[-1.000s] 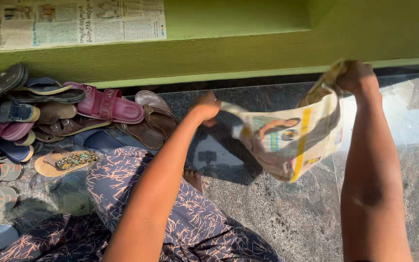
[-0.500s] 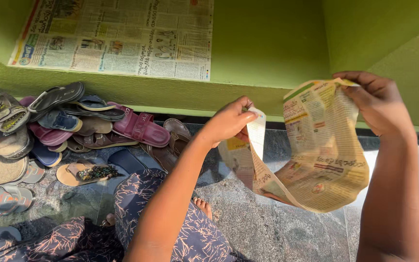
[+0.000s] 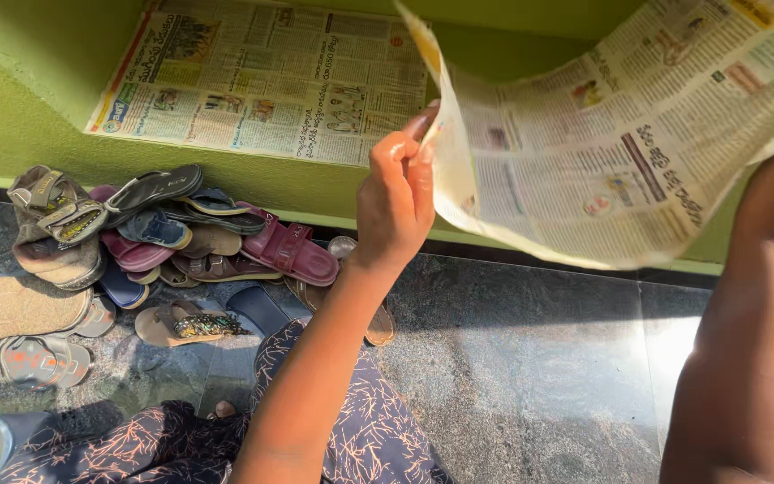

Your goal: The person removes various shoes and sandals from a recessed wall shelf lined with newspaper, places them on the floor, and then rearranges the newspaper on the shelf. The person handles multiple pairs of footwear and a small cloth, placing them in a pile on the floor.

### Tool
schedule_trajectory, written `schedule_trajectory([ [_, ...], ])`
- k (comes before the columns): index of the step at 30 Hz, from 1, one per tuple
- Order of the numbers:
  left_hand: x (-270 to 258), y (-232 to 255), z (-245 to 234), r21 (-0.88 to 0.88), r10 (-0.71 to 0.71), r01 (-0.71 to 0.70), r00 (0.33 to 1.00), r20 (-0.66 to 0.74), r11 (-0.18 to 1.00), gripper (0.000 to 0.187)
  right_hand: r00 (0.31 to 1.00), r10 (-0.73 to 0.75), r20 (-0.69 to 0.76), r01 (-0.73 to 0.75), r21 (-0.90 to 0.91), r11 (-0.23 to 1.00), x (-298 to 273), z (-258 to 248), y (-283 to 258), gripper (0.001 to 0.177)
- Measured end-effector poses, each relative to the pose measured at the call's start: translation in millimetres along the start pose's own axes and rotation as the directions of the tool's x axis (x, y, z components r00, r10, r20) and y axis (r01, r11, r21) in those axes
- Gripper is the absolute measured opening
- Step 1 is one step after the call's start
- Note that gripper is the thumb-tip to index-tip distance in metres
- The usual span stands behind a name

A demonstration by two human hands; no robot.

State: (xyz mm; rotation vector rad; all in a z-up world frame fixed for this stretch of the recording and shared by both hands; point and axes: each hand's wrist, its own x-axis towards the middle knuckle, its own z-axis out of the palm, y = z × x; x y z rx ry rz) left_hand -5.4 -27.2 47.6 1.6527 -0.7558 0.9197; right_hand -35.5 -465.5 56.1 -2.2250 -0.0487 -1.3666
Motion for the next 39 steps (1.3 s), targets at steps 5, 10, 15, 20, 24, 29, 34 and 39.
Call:
schedule_trajectory([
  [5, -11, -77, 36, -0.077, -0.472, 0.468, 0.881, -0.04, 0.88, 0.016, 0.965, -0.146, -0.216, 0.093, -0.239, 0.967, -64, 30, -10, 0.027],
  [10, -26, -132, 55, -0.287, -0.755, 0.719, 0.656, -0.02, 0.633, 0.021, 0.973, 0.157, -0.166, -0.182, -0.148, 0.972, -93, 63, 19, 0.042],
  [15, -45, -171, 64, -0.41, -0.869, 0.788, 0.495, -0.022, 0.459, 0.02, 0.858, 0.513, 0.014, -0.508, -0.121, 0.853, -105, 73, 64, 0.048],
  [20, -58, -195, 65, -0.34, -0.9, 0.856, 0.433, 0.058, 0.39, 0.019, 0.828, 0.529, 0.186, -0.367, -0.533, 0.762, -102, 81, 42, 0.089],
  [24, -55, -199, 66, -0.18, -0.894, 0.905, 0.415, 0.17, 0.385, 0.04, 0.913, 0.38, 0.15, -0.172, -0.704, 0.69, -118, 131, -40, 0.098],
  [29, -46, -197, 47, 0.073, -0.874, 0.885, 0.437, 0.21, 0.46, 0.088, 0.764, -0.205, 0.611, 0.111, 0.188, 0.976, -156, 261, -158, 0.016],
  [34, -53, -218, 9, 0.478, -0.7, 0.651, 0.707, -0.098, 0.59, 0.089, 0.754, -0.22, 0.618, 0.247, 0.043, 0.968, -182, 347, -210, 0.054],
  [39, -66, -258, -29, 0.364, -0.59, 0.77, 0.637, -0.497, 0.525, 0.071, 0.82, -0.232, 0.524, 0.319, -0.081, 0.944, -180, 387, -212, 0.051],
])
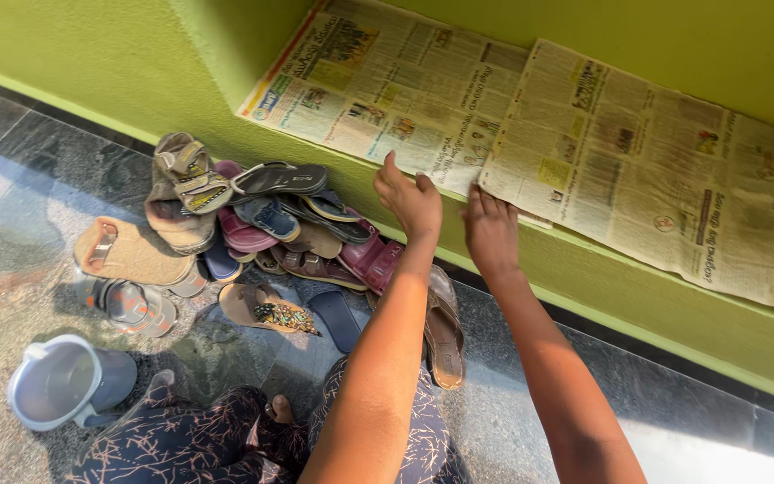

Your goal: The person removes various shoes and sandals from a recessed wall shelf lined with newspaper, places them on the floor, and then rearranges the newspaper on the shelf. The person handles multiple pairs of footwear and a small cloth, placing them in a pile on the floor.

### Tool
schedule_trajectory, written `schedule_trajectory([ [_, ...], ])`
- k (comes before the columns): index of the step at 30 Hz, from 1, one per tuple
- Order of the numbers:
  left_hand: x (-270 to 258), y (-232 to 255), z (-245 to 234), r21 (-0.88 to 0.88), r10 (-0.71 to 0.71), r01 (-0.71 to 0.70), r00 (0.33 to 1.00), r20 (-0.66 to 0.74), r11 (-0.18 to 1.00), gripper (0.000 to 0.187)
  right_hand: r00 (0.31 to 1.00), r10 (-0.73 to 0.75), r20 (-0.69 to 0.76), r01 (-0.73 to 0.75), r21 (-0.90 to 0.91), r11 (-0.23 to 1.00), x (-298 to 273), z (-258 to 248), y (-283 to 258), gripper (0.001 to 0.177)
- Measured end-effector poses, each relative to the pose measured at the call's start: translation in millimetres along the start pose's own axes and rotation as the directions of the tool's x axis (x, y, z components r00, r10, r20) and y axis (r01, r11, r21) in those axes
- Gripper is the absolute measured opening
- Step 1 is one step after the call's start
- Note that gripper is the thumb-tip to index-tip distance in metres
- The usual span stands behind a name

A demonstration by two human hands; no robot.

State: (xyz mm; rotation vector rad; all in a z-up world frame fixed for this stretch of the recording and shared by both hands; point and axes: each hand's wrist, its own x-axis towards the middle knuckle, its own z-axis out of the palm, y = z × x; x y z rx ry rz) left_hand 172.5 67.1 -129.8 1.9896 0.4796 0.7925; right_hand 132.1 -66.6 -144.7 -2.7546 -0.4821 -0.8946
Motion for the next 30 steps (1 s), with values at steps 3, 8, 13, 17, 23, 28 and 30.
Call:
schedule_trajectory([
  [3, 21, -22, -2, -0.312, -0.408, 0.42, 0.907, 0.106, 0.852, 0.065, 0.989, -0.057, -0.135, 0.044, -0.092, 0.995, -2, 6, 3, 0.025],
  [8, 44, -38, -9, -0.613, -0.548, 0.596, 0.782, 0.297, 0.519, 0.068, 0.982, -0.026, -0.185, 0.017, -0.051, 0.999, -12, -1, 11, 0.003],
  [13, 56, -44, -28, -0.712, -0.668, 0.63, 0.678, 0.308, 0.31, 0.064, 0.987, -0.018, -0.159, 0.03, 0.077, 0.997, -25, -29, 12, 0.006],
  [17, 76, -63, -56, -0.902, -0.62, 0.422, 0.734, 0.279, 0.094, 0.058, 0.991, -0.078, -0.108, 0.098, 0.197, 0.975, -45, -59, 8, 0.008],
  [23, 86, -109, -143, -0.871, -0.439, 0.382, 0.87, 0.225, 0.309, 0.062, 0.991, -0.136, 0.008, 0.126, 0.326, 0.937, -91, -96, 3, 0.003],
  [28, 57, -103, -210, -0.604, -0.228, 0.287, 0.958, 0.174, 0.744, 0.063, 0.953, 0.292, -0.082, -0.266, 0.239, 0.934, -120, -117, 25, 0.015],
  [30, 45, -87, -228, -0.47, -0.219, 0.298, 0.951, 0.217, 0.831, 0.066, 0.697, 0.71, 0.099, -0.672, 0.436, 0.599, -125, -117, 35, 0.027],
])
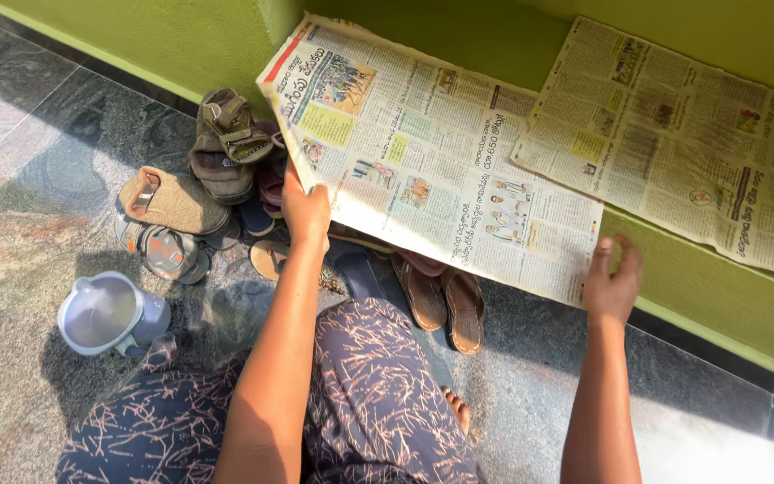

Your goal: The person removes various shoes and sandals from a recessed wall shelf lined with newspaper, places them on the floor, and then rearranges the newspaper on the shelf. The person handles multiple pairs of footwear and a small cloth, placing them in a pile on the floor.

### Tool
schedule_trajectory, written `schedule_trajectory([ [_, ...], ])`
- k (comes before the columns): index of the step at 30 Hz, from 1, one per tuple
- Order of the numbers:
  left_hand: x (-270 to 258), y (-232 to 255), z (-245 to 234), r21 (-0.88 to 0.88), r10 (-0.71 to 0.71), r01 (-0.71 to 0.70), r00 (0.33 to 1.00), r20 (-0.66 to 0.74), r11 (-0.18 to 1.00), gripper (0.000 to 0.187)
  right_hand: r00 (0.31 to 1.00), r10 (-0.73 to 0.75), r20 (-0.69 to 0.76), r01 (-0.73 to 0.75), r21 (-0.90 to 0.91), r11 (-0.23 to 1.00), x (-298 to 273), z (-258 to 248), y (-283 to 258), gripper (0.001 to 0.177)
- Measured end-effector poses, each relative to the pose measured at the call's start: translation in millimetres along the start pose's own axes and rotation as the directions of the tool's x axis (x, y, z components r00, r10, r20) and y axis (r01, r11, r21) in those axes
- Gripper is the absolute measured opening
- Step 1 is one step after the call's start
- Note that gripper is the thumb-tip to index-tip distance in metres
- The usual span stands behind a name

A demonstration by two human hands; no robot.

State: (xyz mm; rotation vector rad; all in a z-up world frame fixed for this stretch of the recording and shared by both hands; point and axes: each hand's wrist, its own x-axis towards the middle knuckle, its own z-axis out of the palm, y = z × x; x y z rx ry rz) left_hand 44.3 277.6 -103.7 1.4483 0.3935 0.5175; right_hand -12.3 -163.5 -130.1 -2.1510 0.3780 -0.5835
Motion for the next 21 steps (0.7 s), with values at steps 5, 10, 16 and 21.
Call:
schedule_trajectory([
  [5, -42, 54, -23, 0.386, 0.334, -0.361, 0.933, 0.137, 0.849, 0.069, 0.779, 0.268, 0.567, -0.612, 0.597, 0.519, -7, 11, 18, 0.046],
  [10, -110, 98, -45, 0.483, 0.415, -0.476, 0.879, 0.234, 0.735, 0.07, 0.813, 0.227, 0.536, -0.539, 0.545, 0.642, -61, -35, 45, 0.038],
  [16, -215, 112, 15, 0.279, 0.42, -0.605, 0.751, 0.509, 0.746, 0.068, 0.849, 0.296, 0.437, -0.519, 0.593, 0.615, -130, -133, 108, 0.031],
  [21, -305, 74, 101, 0.178, 0.245, -0.582, 0.573, 0.782, 0.793, 0.076, 0.775, 0.533, 0.34, -0.632, 0.433, 0.643, -180, -238, 164, 0.044],
])
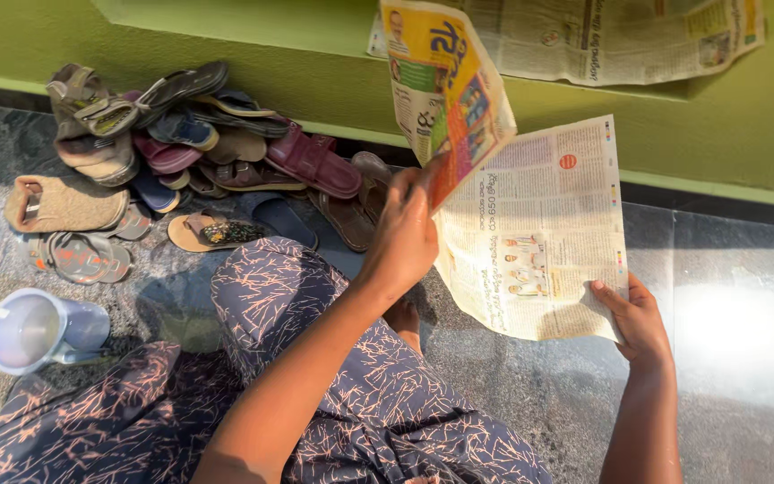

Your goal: The person removes various shoes and sandals from a recessed wall shelf lined with newspaper, places them on the floor, and then rearranges the newspaper on the shelf. The person handles multiple pairs of footwear and a small cloth, placing them in a pile on the floor.

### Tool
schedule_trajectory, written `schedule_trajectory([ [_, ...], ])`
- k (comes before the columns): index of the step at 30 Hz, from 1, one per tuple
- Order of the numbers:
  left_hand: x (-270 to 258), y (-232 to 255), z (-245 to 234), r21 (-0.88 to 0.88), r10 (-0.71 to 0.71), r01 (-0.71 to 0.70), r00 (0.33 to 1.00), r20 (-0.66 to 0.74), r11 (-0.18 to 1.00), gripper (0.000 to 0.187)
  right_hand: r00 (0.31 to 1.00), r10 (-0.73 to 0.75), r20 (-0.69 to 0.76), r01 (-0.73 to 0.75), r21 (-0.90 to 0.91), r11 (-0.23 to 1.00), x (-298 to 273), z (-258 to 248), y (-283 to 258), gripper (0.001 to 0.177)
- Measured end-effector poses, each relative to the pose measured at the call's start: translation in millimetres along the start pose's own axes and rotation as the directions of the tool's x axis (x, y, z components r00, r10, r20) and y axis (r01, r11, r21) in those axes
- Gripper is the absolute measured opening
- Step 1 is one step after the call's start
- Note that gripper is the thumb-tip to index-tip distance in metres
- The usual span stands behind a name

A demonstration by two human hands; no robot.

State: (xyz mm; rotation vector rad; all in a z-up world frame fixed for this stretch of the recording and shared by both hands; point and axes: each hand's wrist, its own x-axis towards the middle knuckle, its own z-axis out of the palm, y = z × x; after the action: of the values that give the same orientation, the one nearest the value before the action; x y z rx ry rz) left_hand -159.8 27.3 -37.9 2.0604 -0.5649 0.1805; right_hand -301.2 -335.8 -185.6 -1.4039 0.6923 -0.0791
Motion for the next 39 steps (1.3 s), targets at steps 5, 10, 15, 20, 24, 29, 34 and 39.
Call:
schedule_trajectory([
  [5, 31, -13, 128, -0.008, -0.114, 0.122, 0.947, 0.299, 0.992, 0.072, 0.951, 0.13, -0.281, -0.214, -0.293, 0.932, -26, -101, -18, 0.069],
  [10, 68, -72, 191, -0.067, -0.53, 0.613, 0.727, 0.436, 0.787, 0.047, 0.973, 0.131, -0.188, -0.156, -0.129, 0.979, 9, -161, -47, 0.048],
  [15, 76, -96, 195, -0.342, -0.538, 0.808, 0.578, 0.613, 0.479, 0.037, 0.995, -0.096, -0.002, 0.093, 0.254, 0.963, 31, -191, -86, 0.028],
  [20, 88, -101, 178, -0.414, -0.465, 0.795, 0.599, 0.652, 0.443, 0.034, 0.974, -0.184, 0.134, 0.111, 0.427, 0.897, 77, -155, -90, 0.03],
  [24, 69, -114, 164, -0.185, -0.682, 0.863, 0.488, 0.546, 0.469, 0.035, 0.997, -0.083, 0.001, 0.083, 0.073, 0.994, 118, -135, -89, 0.027],
  [29, 99, -154, 158, -0.417, -0.325, 0.785, 0.584, 0.744, 0.457, 0.024, 0.989, -0.142, 0.039, 0.146, -0.099, 0.984, 117, -113, -110, 0.024],
  [34, 60, -177, 145, 0.537, -0.561, 0.254, 0.62, 0.548, 0.805, 0.025, 0.998, 0.023, -0.053, -0.055, -0.73, 0.681, 104, -31, -133, 0.02],
  [39, 85, -122, 71, 0.31, -0.469, 0.352, 0.682, 0.562, 0.883, 0.029, 0.97, -0.13, 0.205, 0.213, -0.455, 0.865, 88, 13, -218, 0.023],
])
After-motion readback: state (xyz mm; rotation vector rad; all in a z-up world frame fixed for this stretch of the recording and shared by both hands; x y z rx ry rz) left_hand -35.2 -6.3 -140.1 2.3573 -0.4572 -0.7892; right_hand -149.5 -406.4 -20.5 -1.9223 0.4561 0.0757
